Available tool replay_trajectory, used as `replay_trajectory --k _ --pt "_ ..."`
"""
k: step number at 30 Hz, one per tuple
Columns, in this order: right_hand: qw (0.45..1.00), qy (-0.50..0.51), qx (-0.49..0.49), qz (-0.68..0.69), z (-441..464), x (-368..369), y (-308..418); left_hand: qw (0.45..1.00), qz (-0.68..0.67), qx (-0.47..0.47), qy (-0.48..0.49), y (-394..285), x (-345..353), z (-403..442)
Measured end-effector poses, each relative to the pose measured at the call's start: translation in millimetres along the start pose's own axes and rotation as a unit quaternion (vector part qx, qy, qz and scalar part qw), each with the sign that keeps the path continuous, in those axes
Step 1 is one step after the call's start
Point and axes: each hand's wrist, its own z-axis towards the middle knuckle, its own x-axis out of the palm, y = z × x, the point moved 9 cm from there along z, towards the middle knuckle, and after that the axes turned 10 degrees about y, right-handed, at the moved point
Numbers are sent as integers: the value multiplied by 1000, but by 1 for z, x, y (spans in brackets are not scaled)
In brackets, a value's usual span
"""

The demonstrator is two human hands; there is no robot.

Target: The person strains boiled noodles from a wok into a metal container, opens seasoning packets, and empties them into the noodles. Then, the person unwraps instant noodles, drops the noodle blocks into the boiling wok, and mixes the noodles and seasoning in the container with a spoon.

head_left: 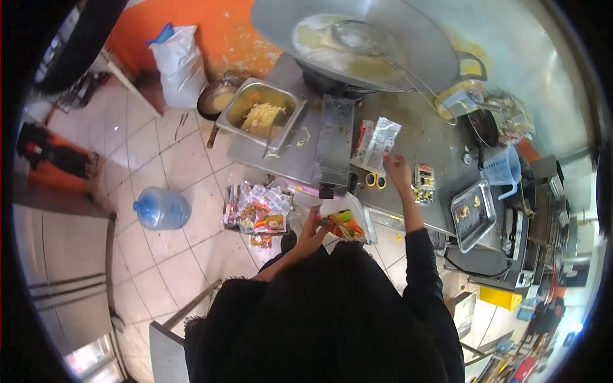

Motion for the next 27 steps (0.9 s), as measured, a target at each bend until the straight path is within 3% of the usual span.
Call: replay_trajectory --k 2,4,6,7,8,9,11,13,14,15,16,17,18,20,22,25,27 --pt "1000 -9 -21 -21 17 22 6 999 -25 -2 -37 2 -8 -6" --pt "998 0 -20 -52 31 32 5 996 73 -47 -10 3 -11 -9" --pt "984 -96 -143 53 -3 -9 48 997 12 -75 -29 6 -17 -12" --pt "962 -138 -219 90 -19 -28 61 998 37 9 -46 -11 -19 -11" --pt "968 -112 -203 100 -23 -36 60 992 64 93 -63 -28 -21 -13" --pt "945 -67 -226 228 -47 -47 81 996 26 74 -40 -23 -20 -10" --pt "968 -2 -205 145 -96 -56 111 992 -7 116 -57 -33 -20 -8" --pt "956 82 -242 146 -137 -33 124 982 -1 184 -50 -48 -18 -8" --pt "930 183 -213 237 -151 -6 118 982 -3 180 -64 -56 -24 -12" --pt "844 248 -198 432 -168 16 123 991 -119 40 -43 -41 -23 -11" --pt "871 321 -133 347 -171 56 69 967 -234 -99 -21 -21 -18 -18" --pt "846 400 -107 335 -192 68 95 979 -179 -94 -26 -17 -31 -25" --pt "846 408 -132 318 -198 77 123 978 -182 -96 -39 0 -43 -35" --pt "843 430 -146 288 -202 100 125 974 -82 31 -211 22 -98 -61" --pt "865 440 -171 172 -206 115 123 942 -85 24 -324 44 -144 -97" --pt "863 471 -140 118 -210 140 101 912 -71 -25 -403 90 -204 -132" --pt "856 487 -144 96 -210 154 96 904 135 -27 -405 102 -242 -142"
